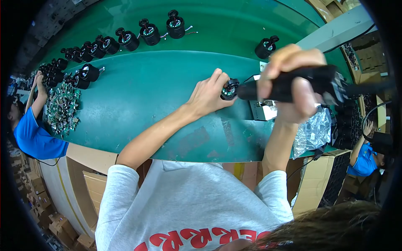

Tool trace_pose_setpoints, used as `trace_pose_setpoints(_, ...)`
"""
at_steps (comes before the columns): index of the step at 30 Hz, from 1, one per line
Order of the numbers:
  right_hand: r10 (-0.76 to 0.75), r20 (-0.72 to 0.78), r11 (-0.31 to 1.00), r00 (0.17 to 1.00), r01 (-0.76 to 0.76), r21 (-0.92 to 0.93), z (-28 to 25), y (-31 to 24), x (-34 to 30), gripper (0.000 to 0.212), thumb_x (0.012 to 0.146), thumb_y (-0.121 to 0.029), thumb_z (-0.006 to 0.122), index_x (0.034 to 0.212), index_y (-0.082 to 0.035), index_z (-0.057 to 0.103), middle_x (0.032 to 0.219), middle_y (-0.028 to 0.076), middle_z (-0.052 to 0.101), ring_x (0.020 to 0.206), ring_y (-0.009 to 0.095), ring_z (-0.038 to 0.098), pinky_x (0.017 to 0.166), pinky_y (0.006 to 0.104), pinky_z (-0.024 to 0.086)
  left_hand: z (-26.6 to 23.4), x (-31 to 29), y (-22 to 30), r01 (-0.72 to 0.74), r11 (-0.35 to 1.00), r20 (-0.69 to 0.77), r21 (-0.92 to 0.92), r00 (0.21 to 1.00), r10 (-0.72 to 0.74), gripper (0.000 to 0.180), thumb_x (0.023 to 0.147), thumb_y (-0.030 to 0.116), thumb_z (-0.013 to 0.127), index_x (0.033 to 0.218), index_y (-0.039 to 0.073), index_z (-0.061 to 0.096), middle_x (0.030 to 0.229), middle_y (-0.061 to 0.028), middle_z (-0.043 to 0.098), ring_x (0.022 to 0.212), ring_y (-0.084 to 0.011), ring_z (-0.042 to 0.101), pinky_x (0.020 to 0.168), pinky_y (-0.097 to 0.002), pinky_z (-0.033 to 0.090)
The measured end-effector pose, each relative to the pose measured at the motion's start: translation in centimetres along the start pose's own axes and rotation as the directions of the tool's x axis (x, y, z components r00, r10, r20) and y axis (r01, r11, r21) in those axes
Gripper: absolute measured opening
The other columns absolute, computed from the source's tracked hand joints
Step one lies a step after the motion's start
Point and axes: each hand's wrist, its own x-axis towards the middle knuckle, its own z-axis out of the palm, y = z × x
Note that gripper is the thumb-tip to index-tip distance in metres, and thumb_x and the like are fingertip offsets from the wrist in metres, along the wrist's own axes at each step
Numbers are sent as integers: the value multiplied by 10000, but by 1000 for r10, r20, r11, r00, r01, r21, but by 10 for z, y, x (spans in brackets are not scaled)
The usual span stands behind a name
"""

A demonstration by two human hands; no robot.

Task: Applying a handheld tool, such as a soldering iron or heat gun, to electronic components on an assembly line.

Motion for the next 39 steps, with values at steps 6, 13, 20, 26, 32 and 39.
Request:
trace_pose_setpoints(6, -79, -129, 996, 988, 82, 19, -8, -18, -4, 260, 945, -215, 489, 1036, 28, 514, 860, 191, 597, 445, 193, 550, 395, 277, 465, -2, -2, 5, -7, 1000, -4, 19, 1000, 7, 441, 715, 173, 826, 1017, 100, 513, 968, -59, 488, 681, -271, 619, 577, -399, 511)
trace_pose_setpoints(13, 7, -154, 1000, 988, -11, -27, -2, 1, -6, 260, 952, -207, 469, 1050, 31, 507, 881, 199, 602, 438, 194, 554, 394, 274, 463, 0, 3, 10, -30, 997, 42, 77, 999, 27, 470, 669, 134, 829, 1003, 111, 500, 950, -61, 463, 666, -268, 610, 562, -400, 501)
trace_pose_setpoints(20, 9, -196, 997, 981, -24, -73, 1, 2, -6, 249, 955, -192, 464, 1053, 34, 503, 877, 200, 601, 434, 196, 553, 394, 277, 464, 3, 5, 11, -52, 993, 28, 109, 998, 49, 503, 639, 121, 835, 1002, 117, 488, 954, -64, 446, 655, -273, 607, 550, -411, 497)
trace_pose_setpoints(26, 11, -185, 999, 983, -21, -48, 1, 3, -5, 245, 955, -191, 477, 1048, 33, 504, 872, 200, 601, 429, 199, 548, 392, 276, 462, 4, 4, 9, -47, 993, 42, 110, 998, 43, 514, 639, 128, 839, 1011, 117, 485, 965, -71, 447, 653, -284, 610, 546, -419, 499)
trace_pose_setpoints(32, 33, -18, 999, 999, -33, -25, 3, 6, 0, 244, 935, -195, 510, 1027, 30, 509, 870, 204, 596, 432, 191, 538, 382, 273, 451, 3, 8, 10, -76, 991, 52, 109, 996, 71, 516, 641, 133, 840, 1013, 114, 483, 972, -76, 453, 655, -290, 615, 543, -420, 498)
trace_pose_setpoints(39, 116, -16, 992, 993, -115, 55, -2, 15, -3, 248, 910, -202, 547, 1001, 26, 512, 859, 200, 584, 446, 180, 535, 374, 265, 441, 0, 11, 9, -52, 997, 101, 62, 994, 45, 506, 646, 131, 836, 1006, 109, 482, 973, -77, 461, 659, -299, 624, 547, -424, 500)
